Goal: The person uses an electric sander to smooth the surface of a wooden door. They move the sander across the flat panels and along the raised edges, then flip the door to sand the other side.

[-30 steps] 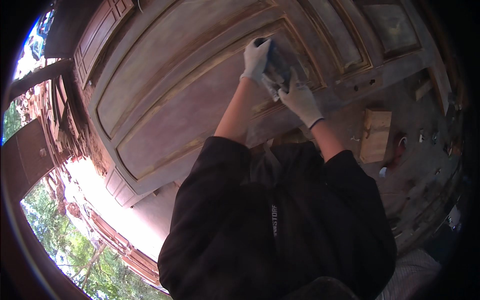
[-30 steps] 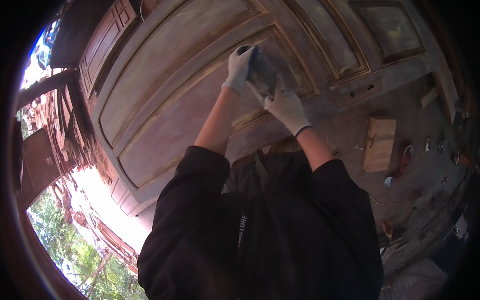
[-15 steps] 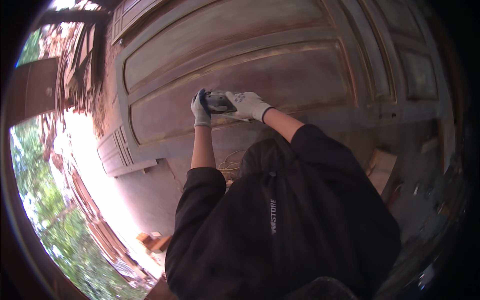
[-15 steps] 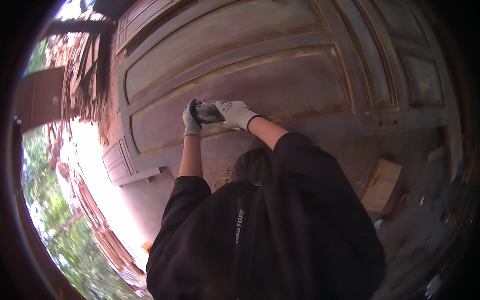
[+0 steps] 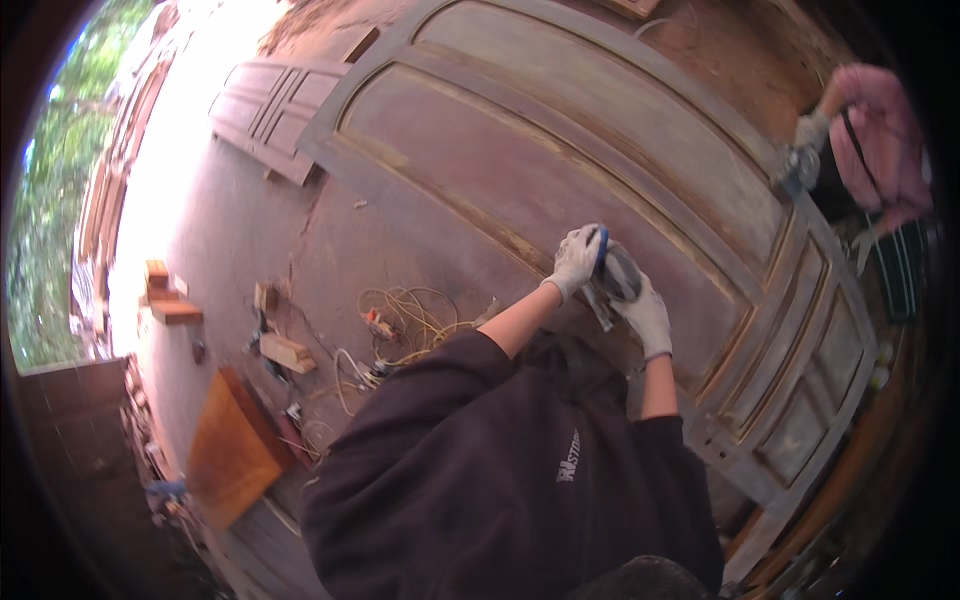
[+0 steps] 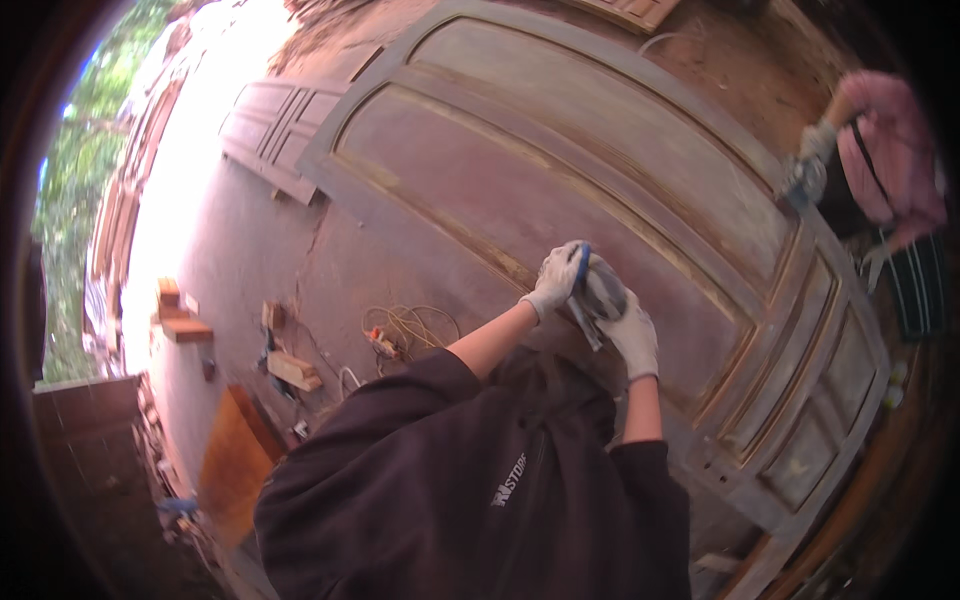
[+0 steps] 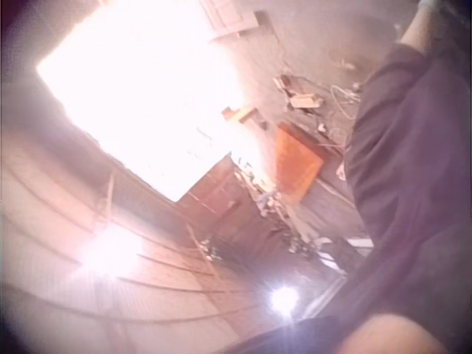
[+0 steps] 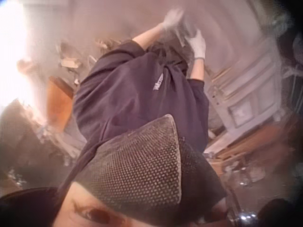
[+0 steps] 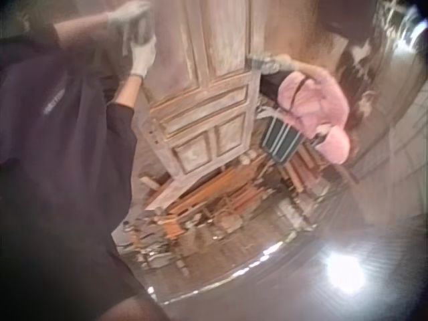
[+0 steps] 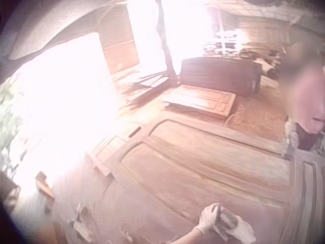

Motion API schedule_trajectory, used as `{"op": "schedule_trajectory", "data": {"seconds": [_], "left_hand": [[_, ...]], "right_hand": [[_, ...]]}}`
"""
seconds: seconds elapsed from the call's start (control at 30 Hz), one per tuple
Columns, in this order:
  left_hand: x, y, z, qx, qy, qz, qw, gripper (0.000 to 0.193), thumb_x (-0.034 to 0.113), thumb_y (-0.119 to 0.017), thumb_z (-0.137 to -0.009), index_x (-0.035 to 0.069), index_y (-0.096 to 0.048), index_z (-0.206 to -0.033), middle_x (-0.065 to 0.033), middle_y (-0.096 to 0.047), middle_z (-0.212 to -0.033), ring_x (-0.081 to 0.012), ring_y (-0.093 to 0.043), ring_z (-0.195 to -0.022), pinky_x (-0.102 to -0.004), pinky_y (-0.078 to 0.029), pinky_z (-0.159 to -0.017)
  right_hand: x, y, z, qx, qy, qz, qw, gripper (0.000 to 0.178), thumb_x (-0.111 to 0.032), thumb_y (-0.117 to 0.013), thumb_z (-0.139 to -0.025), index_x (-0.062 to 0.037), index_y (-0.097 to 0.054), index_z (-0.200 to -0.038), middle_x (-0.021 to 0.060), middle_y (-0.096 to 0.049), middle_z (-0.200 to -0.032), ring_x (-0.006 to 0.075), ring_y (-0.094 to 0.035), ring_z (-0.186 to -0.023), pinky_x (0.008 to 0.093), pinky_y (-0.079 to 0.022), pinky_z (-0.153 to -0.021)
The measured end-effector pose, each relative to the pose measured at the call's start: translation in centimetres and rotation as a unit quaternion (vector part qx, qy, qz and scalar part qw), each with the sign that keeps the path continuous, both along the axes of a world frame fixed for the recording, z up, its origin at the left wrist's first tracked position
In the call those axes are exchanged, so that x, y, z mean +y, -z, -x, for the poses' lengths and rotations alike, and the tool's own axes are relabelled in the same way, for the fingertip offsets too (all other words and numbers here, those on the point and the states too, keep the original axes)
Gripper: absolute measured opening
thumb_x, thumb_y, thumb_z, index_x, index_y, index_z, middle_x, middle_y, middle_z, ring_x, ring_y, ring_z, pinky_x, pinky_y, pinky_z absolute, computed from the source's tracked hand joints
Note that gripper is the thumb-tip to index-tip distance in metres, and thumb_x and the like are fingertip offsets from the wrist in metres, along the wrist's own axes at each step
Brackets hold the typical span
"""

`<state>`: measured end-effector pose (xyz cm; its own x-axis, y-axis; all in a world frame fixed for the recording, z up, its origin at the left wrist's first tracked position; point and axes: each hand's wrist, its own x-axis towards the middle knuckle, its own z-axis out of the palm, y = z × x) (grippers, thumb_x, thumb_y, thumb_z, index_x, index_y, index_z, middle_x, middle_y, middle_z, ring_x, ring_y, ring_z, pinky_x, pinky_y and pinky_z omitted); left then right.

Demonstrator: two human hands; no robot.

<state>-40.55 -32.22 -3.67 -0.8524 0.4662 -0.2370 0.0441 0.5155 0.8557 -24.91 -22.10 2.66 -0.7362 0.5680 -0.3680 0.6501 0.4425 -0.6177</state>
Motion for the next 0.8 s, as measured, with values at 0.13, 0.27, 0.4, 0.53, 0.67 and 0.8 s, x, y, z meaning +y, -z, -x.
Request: {"op": "schedule_trajectory", "data": {"seconds": [0.13, 0.27, 0.4, 0.53, 0.67, 0.8], "left_hand": [[-7.0, -0.8, 5.9, 0.146, 0.073, 0.247, 0.955, 0.050, 0.052, -0.058, -0.088, 0.024, -0.058, -0.129, -0.0202, -0.042, -0.143, -0.0382, -0.031, -0.138, -0.0540, -0.023, -0.112], [-18.4, 3.9, 13.8, 0.043, -0.185, 0.425, 0.885, 0.086, 0.057, -0.054, -0.088, 0.011, -0.022, -0.154, -0.0221, -0.024, -0.157, -0.0396, -0.017, -0.146, -0.0543, -0.012, -0.116], [-24.4, 5.8, 16.6, 0.000, -0.096, 0.382, 0.919, 0.106, 0.062, -0.059, -0.084, 0.010, -0.002, -0.157, -0.0269, -0.022, -0.156, -0.0383, -0.025, -0.144, -0.0518, -0.024, -0.114], [-22.6, 6.0, 15.4, -0.054, -0.148, 0.277, 0.948, 0.114, 0.055, -0.068, -0.082, 0.009, 0.006, -0.156, -0.0317, -0.019, -0.155, -0.0429, -0.025, -0.143, -0.0487, -0.025, -0.116], [-22.9, 5.5, 15.0, -0.054, -0.149, 0.244, 0.957, 0.115, 0.053, -0.069, -0.082, 0.006, 0.006, -0.155, -0.0350, -0.016, -0.154, -0.0472, -0.023, -0.142, -0.0467, -0.023, -0.118], [-22.3, 5.3, 15.5, -0.049, -0.137, 0.246, 0.958, 0.114, 0.052, -0.069, -0.082, 0.003, 0.003, -0.155, -0.0365, -0.018, -0.153, -0.0479, -0.026, -0.141, -0.0468, -0.025, -0.116]], "right_hand": [[3.4, 2.0, -6.5, 0.032, 0.150, 0.007, 0.988, 0.080, -0.027, -0.083, -0.067, -0.0021, -0.050, -0.135, 0.0205, -0.063, -0.124, 0.0334, -0.061, -0.115, 0.0421, -0.047, -0.096], [7.4, 7.0, -12.1, 0.052, 0.288, -0.047, 0.955, 0.057, -0.021, -0.083, -0.069, 0.0053, -0.061, -0.115, 0.0142, -0.068, -0.098, 0.0244, -0.065, -0.082, 0.0358, -0.051, -0.073], [7.8, 7.5, -10.8, 0.111, 0.405, 0.117, 0.900, 0.027, -0.016, -0.080, -0.071, 0.0022, -0.069, -0.088, 0.0051, -0.063, -0.067, 0.0157, -0.058, -0.051, 0.0313, -0.046, -0.046], [8.7, 5.8, -7.9, 0.020, 0.395, 0.121, 0.910, 0.018, -0.014, -0.077, -0.073, -0.0008, -0.068, -0.081, 0.0060, -0.061, -0.061, 0.0176, -0.055, -0.045, 0.0324, -0.044, -0.042], [6.2, 6.5, -1.1, 0.040, 0.316, 0.095, 0.943, 0.036, -0.015, -0.079, -0.072, 0.0029, -0.063, -0.098, 0.0090, -0.063, -0.075, 0.0196, -0.059, -0.056, 0.0334, -0.048, -0.050], [5.5, 8.5, 7.4, 0.032, 0.148, 0.010, 0.988, 0.076, -0.019, -0.083, -0.069, 0.0068, -0.050, -0.133, 0.0191, -0.064, -0.122, 0.0273, -0.064, -0.107, 0.0374, -0.051, -0.092]]}}
